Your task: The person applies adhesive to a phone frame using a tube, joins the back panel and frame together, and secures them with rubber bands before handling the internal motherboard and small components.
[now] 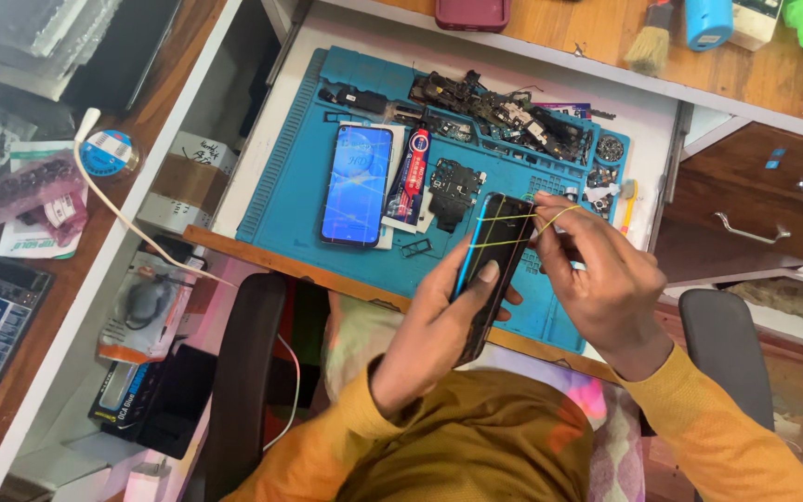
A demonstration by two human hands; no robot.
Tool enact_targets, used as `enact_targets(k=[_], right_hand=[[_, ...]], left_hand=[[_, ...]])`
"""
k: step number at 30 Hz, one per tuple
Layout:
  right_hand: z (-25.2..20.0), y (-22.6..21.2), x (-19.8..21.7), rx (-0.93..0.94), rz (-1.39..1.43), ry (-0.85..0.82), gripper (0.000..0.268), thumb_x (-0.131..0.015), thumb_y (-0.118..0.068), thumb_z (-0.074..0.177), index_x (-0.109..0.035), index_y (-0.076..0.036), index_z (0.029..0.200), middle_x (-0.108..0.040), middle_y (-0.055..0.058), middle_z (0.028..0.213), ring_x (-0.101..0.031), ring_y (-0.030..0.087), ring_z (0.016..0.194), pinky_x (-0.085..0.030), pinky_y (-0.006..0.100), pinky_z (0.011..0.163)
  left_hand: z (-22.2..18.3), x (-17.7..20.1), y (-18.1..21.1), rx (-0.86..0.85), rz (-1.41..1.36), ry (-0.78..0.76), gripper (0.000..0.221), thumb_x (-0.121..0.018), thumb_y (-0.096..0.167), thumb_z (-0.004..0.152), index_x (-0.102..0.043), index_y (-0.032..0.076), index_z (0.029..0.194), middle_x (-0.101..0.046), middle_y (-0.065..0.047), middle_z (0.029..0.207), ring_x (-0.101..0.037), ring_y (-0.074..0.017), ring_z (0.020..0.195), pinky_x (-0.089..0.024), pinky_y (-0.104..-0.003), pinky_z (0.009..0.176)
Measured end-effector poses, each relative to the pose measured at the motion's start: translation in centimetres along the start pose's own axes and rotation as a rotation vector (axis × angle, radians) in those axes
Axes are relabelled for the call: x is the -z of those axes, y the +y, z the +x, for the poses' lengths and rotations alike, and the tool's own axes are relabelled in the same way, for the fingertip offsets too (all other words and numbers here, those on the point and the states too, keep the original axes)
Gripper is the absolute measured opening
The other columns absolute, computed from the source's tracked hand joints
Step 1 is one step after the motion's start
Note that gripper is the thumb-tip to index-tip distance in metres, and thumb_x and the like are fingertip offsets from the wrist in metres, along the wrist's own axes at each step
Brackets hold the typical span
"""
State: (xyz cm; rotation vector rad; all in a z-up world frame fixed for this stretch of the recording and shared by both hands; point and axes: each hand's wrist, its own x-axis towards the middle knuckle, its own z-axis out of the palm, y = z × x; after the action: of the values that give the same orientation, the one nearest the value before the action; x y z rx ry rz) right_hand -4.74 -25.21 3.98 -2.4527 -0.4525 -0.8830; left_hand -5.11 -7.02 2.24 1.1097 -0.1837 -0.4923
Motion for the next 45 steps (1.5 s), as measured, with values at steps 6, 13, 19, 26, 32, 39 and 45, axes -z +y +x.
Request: enact_targets(k=[6,13,19,26,32,39,45], right_hand=[[0.5,0.9,0.1,-0.024,0.224,-0.195,0.007,-0.068,-0.001,0.101,-0.065,0.001,0.107,-0.074,0.014,0.123,-0.076,0.015,0.085,-0.059,0.027,0.068],[-0.2,4.5,0.0,-0.326,0.872,-0.478,0.003,-0.057,-0.004,0.102,-0.056,-0.001,0.103,-0.064,0.015,0.145,-0.072,0.016,0.079,-0.051,0.024,0.065],[-1.7,7.5,0.8,-0.642,1.125,-0.533,0.008,-0.057,0.005,0.097,-0.057,-0.001,0.093,-0.065,0.011,0.1,-0.074,0.02,0.076,-0.043,0.022,0.059],[-0.9,9.5,2.1,-0.555,1.26,-0.495,0.013,-0.06,0.008,0.09,-0.059,-0.002,0.084,-0.076,0.026,0.108,-0.072,0.016,0.08,-0.059,0.025,0.064],[0.0,8.3,0.0,-0.588,0.791,-0.449,0.01,-0.057,0.003,0.1,-0.064,0.0,0.093,-0.079,0.02,0.099,-0.07,0.018,0.072,-0.048,0.026,0.056],[0.8,8.7,-5.1,-0.131,0.099,-0.422,0.012,-0.06,0.004,0.095,-0.066,0.001,0.105,-0.074,0.019,0.099,-0.074,0.034,0.09,-0.059,0.042,0.077],[3.0,8.4,-2.8,-0.076,0.045,-0.508,0.046,-0.082,-0.016,0.081,-0.069,0.001,0.121,-0.072,0.022,0.12,-0.074,0.034,0.095,-0.06,0.04,0.077]], left_hand=[[-0.1,1.8,1.1,0.094,-0.166,-0.029,0.033,-0.054,0.015,0.108,-0.057,0.003,0.138,-0.068,-0.009,0.105,-0.069,-0.0151,0.09,-0.057,-0.029,0.077],[-1.0,3.0,2.9,0.308,-0.459,-0.099,0.031,-0.056,0.016,0.106,-0.054,0.003,0.135,-0.073,-0.019,0.102,-0.073,-0.0234,0.083,-0.062,-0.034,0.069],[-0.9,2.4,2.9,0.402,-0.548,-0.119,0.032,-0.057,0.012,0.105,-0.053,-0.003,0.134,-0.072,-0.017,0.109,-0.076,-0.0259,0.091,-0.065,-0.04,0.075],[-0.8,2.6,0.2,0.552,-0.418,-0.4,0.036,-0.06,0.019,0.108,-0.054,0.001,0.139,-0.075,-0.018,0.097,-0.074,-0.0199,0.077,-0.06,-0.03,0.063],[0.0,4.8,0.2,0.486,-0.423,-0.309,0.04,-0.061,0.02,0.106,-0.051,0.0,0.138,-0.073,-0.019,0.104,-0.075,-0.0226,0.086,-0.063,-0.034,0.073],[0.5,4.3,0.1,0.362,-0.071,-0.226,0.051,-0.059,0.023,0.107,-0.049,0.005,0.153,-0.069,-0.015,0.103,-0.067,-0.0168,0.083,-0.057,-0.029,0.072],[0.1,3.7,1.5,0.205,0.402,-0.187,0.064,-0.053,0.024,0.108,-0.036,0.015,0.169,-0.058,-0.023,0.113,-0.061,-0.0202,0.093,-0.057,-0.033,0.081]])
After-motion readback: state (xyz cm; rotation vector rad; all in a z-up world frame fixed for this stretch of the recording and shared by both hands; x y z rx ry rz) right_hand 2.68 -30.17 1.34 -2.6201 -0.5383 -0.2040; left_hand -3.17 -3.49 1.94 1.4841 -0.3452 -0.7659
